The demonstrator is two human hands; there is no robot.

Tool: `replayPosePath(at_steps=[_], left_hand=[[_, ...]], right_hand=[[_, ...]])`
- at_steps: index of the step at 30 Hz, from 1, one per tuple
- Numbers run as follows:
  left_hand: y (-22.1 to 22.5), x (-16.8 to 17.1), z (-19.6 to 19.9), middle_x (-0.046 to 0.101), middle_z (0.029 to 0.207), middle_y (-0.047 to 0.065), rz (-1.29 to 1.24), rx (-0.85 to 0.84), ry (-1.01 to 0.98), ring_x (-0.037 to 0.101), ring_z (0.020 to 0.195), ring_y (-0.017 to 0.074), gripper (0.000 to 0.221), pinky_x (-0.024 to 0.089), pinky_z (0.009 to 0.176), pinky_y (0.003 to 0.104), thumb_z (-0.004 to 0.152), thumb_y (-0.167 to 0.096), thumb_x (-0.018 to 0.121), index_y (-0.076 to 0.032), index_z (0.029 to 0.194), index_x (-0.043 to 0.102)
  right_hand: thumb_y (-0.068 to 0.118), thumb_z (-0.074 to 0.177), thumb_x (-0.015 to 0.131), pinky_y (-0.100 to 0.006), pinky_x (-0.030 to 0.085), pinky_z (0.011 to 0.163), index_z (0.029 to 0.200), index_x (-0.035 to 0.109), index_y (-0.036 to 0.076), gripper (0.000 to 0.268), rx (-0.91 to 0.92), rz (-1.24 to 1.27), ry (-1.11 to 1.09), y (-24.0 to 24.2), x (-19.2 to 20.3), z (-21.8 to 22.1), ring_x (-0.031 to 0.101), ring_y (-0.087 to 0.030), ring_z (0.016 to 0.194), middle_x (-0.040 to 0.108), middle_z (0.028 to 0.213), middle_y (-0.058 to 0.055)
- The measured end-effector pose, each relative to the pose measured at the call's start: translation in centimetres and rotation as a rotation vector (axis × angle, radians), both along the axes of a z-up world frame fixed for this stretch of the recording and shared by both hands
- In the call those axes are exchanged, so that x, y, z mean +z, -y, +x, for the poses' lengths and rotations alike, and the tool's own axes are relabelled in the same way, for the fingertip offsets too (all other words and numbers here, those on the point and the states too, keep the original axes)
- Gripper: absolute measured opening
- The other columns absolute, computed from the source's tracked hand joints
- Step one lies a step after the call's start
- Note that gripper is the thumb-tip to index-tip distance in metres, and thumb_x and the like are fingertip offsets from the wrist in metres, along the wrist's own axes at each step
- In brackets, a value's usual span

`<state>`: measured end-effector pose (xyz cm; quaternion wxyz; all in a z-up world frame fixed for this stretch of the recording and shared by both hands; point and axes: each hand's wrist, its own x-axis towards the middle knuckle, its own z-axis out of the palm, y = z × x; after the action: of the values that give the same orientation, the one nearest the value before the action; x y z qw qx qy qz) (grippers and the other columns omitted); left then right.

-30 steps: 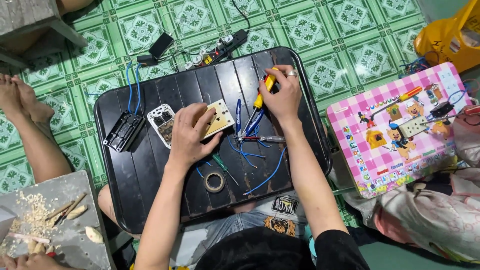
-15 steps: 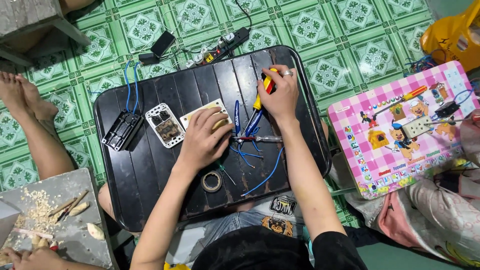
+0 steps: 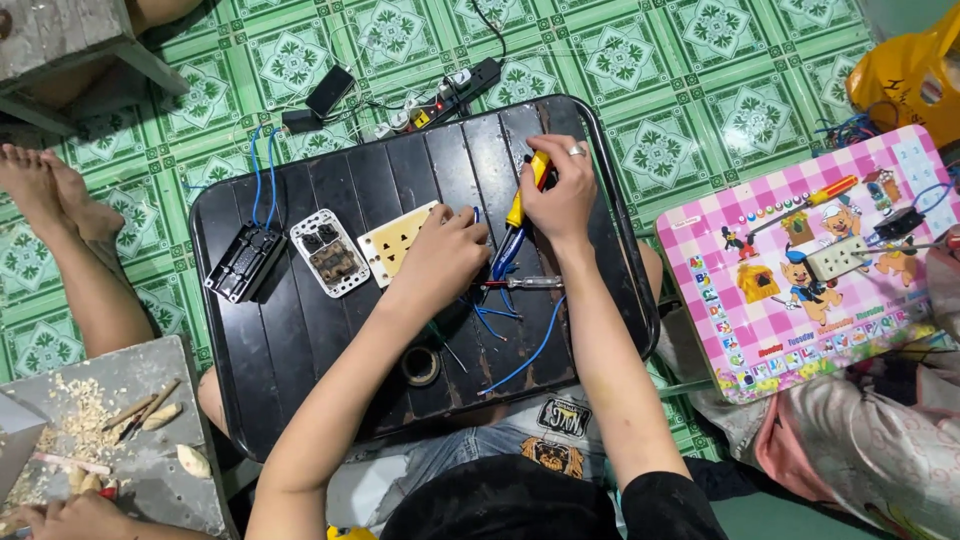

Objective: Assembling and wiring an electrical socket component using a screwdriver and electrical tape.

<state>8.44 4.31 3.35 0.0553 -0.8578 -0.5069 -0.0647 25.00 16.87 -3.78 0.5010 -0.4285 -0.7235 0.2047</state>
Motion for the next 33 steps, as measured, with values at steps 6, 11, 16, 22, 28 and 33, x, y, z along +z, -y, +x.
replayPosePath(at_steps=[6, 11, 16, 22, 28, 33], left_hand=[[-0.3, 0.3, 0.3, 0.074, 0.088, 0.005, -0.064, 0.003, -0.049, 0.062, 0.093, 0.0236, 0.002, 0.043, 0.09, 0.045, 0.081, -0.017, 0.08, -0.015, 0.081, 0.081], [-0.6, -0.4, 0.4, 0.074, 0.088, 0.004, -0.048, -0.004, -0.063, 0.062, 0.092, 0.0244, 0.003, 0.043, 0.086, 0.044, 0.078, -0.017, 0.08, -0.015, 0.081, 0.08], [-1.3, -1.5, 1.1, 0.072, 0.083, 0.004, 0.025, 0.029, -0.063, 0.062, 0.087, 0.0256, 0.004, 0.043, 0.078, 0.043, 0.074, -0.016, 0.08, -0.013, 0.077, 0.079], [-1.1, -2.4, 2.1, 0.073, 0.08, 0.003, 0.075, 0.141, -0.056, 0.064, 0.085, 0.0277, 0.005, 0.042, 0.078, 0.049, 0.075, -0.008, 0.077, -0.012, 0.076, 0.079], [-1.1, -2.6, 2.6, 0.074, 0.079, 0.008, 0.106, 0.138, -0.008, 0.066, 0.082, 0.0305, 0.011, 0.044, 0.078, 0.055, 0.071, 0.0, 0.079, -0.009, 0.076, 0.079], [-1.7, -4.0, 1.2, 0.073, 0.085, 0.011, 0.043, 0.053, 0.041, 0.064, 0.088, 0.0317, 0.007, 0.045, 0.074, 0.048, 0.072, -0.011, 0.081, -0.008, 0.078, 0.077]], right_hand=[[0.006, 0.079, 0.076, -0.041, 0.053, 0.082, 0.108, 0.077, 0.011, 0.029, -0.021, -0.028, -0.011, -0.1, -0.4, 0.0, 0.063, -0.03, 0.095, 0.068, 0.103, -0.007], [0.008, 0.08, 0.076, -0.042, 0.053, 0.081, 0.106, 0.077, 0.011, 0.027, -0.023, -0.042, 0.012, 0.0, 0.1, -0.1, 0.064, -0.03, 0.093, 0.069, 0.101, -0.006], [0.01, 0.08, 0.075, -0.043, 0.054, 0.08, 0.106, 0.077, 0.011, 0.026, -0.019, -0.027, 0.031, -0.1, -0.1, 0.0, 0.065, -0.031, 0.093, 0.069, 0.1, -0.007], [0.012, 0.077, 0.077, -0.042, 0.054, 0.081, 0.104, 0.078, 0.015, 0.027, -0.021, 0.019, 0.034, -1.0, -1.8, -0.2, 0.067, -0.032, 0.09, 0.07, 0.098, -0.005], [0.009, 0.078, 0.076, -0.044, 0.054, 0.079, 0.105, 0.079, 0.014, 0.028, -0.03, -0.008, 0.034, -0.6, -1.3, -0.1, 0.067, -0.034, 0.087, 0.071, 0.097, -0.007], [0.01, 0.079, 0.077, -0.041, 0.054, 0.073, 0.106, 0.078, 0.014, 0.028, -0.05, -0.025, 0.02, -0.5, -1.0, -0.1, 0.067, -0.032, 0.077, 0.071, 0.096, -0.007]])
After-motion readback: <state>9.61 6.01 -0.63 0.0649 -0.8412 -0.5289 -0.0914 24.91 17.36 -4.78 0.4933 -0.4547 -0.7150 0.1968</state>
